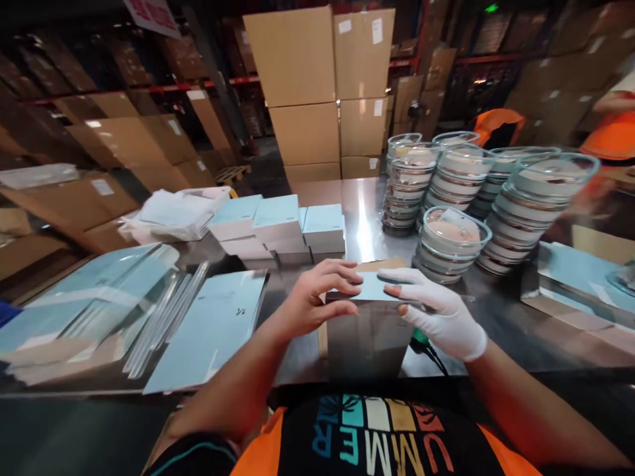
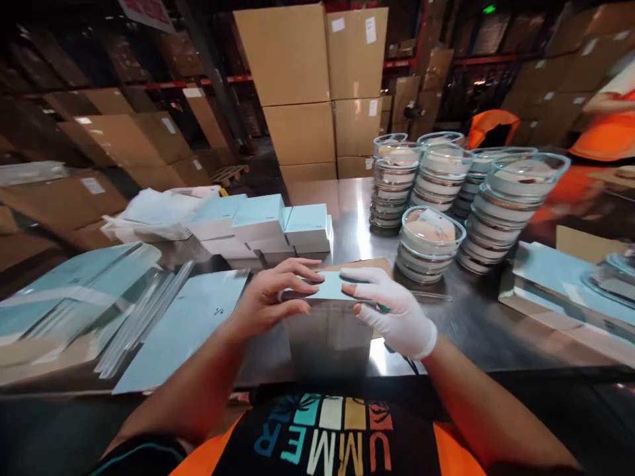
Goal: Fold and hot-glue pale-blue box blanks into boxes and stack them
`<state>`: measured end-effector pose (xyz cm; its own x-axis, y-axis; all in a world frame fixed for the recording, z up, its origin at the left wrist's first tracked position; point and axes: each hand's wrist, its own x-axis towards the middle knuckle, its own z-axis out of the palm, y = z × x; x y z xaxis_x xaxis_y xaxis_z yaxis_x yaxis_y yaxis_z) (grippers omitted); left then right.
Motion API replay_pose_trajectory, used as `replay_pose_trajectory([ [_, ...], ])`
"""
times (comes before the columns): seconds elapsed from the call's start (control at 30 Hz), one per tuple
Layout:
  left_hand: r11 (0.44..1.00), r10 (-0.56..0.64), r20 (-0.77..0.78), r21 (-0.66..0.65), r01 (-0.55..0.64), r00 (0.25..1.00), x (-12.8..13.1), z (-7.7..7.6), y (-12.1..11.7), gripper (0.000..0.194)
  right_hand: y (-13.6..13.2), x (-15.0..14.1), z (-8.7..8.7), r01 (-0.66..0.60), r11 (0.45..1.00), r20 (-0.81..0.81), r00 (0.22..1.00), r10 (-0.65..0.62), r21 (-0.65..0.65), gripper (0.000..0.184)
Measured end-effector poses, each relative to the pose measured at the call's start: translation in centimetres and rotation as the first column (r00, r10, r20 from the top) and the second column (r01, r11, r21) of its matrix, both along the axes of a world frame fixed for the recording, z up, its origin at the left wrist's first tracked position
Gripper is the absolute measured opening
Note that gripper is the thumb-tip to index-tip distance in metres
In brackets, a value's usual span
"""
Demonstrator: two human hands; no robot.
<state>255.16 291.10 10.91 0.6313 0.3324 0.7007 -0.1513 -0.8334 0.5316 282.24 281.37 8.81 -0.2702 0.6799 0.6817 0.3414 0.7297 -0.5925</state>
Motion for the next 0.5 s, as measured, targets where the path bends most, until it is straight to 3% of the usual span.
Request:
replay_pose_trajectory([
  [0.07,0.999,-0.048,-0.270,-0.006,0.048,0.962,-0.3,2.4,-0.2,0.050,-0.2,-0.7,0.0,-0.025,0.997,0.092,0.996,0.018,0.068,0.046],
  [0.13,0.994,-0.081,-0.449,0.032,0.106,0.890,-0.1,4.7,-0.7,0.068,-0.3,-0.9,0.3,-0.066,0.992,0.212,0.976,0.042,0.108,0.073],
  [0.23,0.993,-0.018,-0.499,0.095,0.076,0.867,-0.1,6.8,-1.1,0.055,0.5,1.7,0.8,-0.063,0.998,0.345,0.937,0.049,0.030,0.098],
  [0.3,0.994,0.109,-0.336,0.036,-0.103,0.935,-0.4,6.9,-0.2,0.051,1.9,5.9,0.8,0.121,0.993,0.360,0.926,-0.117,0.010,0.089],
  [0.33,0.976,0.205,-0.159,-0.042,-0.214,0.966,-0.5,6.7,0.5,0.053,2.8,8.4,0.6,0.289,0.956,0.359,0.889,-0.285,0.044,0.083],
  [0.37,0.939,0.322,0.087,-0.153,-0.307,0.943,-0.5,6.2,1.3,0.055,3.9,11.1,0.2,0.498,0.860,0.332,0.798,-0.504,0.110,0.079],
  [0.4,0.895,0.427,0.340,-0.294,-0.336,0.838,-0.2,5.5,2.2,0.054,4.9,13.7,-0.2,0.669,0.732,0.335,0.665,-0.667,0.131,0.076],
  [0.43,0.852,0.499,0.533,-0.444,-0.276,0.683,0.5,4.6,3.1,0.051,5.9,16.0,-0.8,0.772,0.622,0.377,0.542,-0.751,0.127,0.072],
  [0.47,0.806,0.549,0.635,-0.576,-0.141,0.543,1.5,3.7,3.7,0.045,6.7,17.9,-1.3,0.823,0.556,0.407,0.470,-0.783,0.120,0.062],
  [0.5,0.734,0.589,0.660,-0.679,0.035,0.466,2.8,2.6,4.1,0.040,7.4,19.2,-1.8,0.840,0.530,0.423,0.441,-0.792,0.117,0.049],
])
